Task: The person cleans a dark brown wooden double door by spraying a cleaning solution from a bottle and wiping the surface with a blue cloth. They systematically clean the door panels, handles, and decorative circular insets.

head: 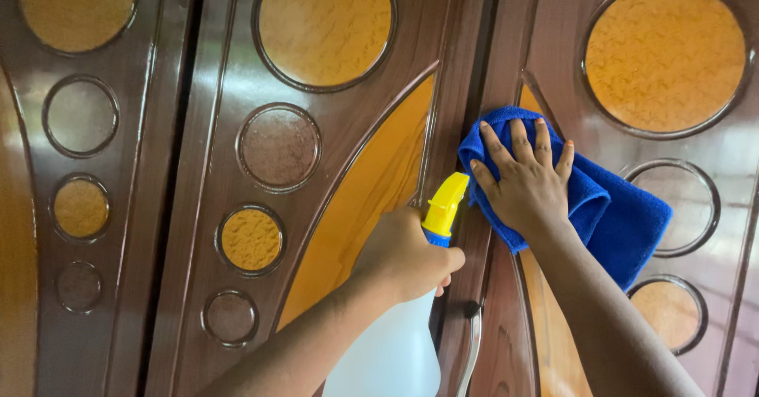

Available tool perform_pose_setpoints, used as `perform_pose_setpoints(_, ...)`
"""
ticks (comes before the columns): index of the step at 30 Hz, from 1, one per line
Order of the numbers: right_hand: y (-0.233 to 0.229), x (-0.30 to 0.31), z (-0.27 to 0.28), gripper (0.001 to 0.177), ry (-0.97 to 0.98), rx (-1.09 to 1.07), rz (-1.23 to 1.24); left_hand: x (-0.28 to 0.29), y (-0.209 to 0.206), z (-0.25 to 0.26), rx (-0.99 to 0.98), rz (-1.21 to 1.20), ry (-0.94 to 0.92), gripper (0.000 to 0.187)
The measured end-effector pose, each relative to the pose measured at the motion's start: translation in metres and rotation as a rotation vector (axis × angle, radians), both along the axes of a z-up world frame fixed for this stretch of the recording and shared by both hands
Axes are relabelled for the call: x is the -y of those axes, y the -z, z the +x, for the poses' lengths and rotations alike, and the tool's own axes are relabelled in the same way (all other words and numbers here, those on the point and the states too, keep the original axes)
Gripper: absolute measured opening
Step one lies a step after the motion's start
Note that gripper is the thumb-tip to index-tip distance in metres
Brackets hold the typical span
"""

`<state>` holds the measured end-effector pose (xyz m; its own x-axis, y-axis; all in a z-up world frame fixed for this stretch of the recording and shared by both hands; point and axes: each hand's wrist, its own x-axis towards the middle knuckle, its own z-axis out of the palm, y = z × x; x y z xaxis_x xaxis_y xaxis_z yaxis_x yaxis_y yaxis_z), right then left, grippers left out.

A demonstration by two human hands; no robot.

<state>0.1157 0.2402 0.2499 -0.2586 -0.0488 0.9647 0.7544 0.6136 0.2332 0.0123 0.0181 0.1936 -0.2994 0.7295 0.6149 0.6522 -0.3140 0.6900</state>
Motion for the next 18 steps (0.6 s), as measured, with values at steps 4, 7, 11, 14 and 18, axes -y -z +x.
perform_pose_setpoints(4,-0.009,-0.003,0.000,0.065,-0.004,-0.002,0.021,-0.001,-0.007,0.006,0.015,-0.011,0.006,0.017)
perform_pose_setpoints(7,-0.017,-0.008,0.001,0.065,-0.012,0.003,0.033,-0.004,-0.014,0.011,0.035,-0.024,0.029,0.017)
perform_pose_setpoints(11,-0.031,-0.016,-0.001,0.064,-0.033,-0.005,0.063,-0.011,-0.025,0.017,0.074,0.016,0.051,0.019)
perform_pose_setpoints(14,-0.041,-0.021,-0.002,0.063,-0.040,-0.014,0.061,-0.015,-0.030,0.020,0.086,0.031,0.090,0.013)
perform_pose_setpoints(18,-0.053,-0.025,-0.001,0.063,-0.049,-0.004,0.060,-0.021,-0.040,0.031,0.094,0.049,0.063,0.010)
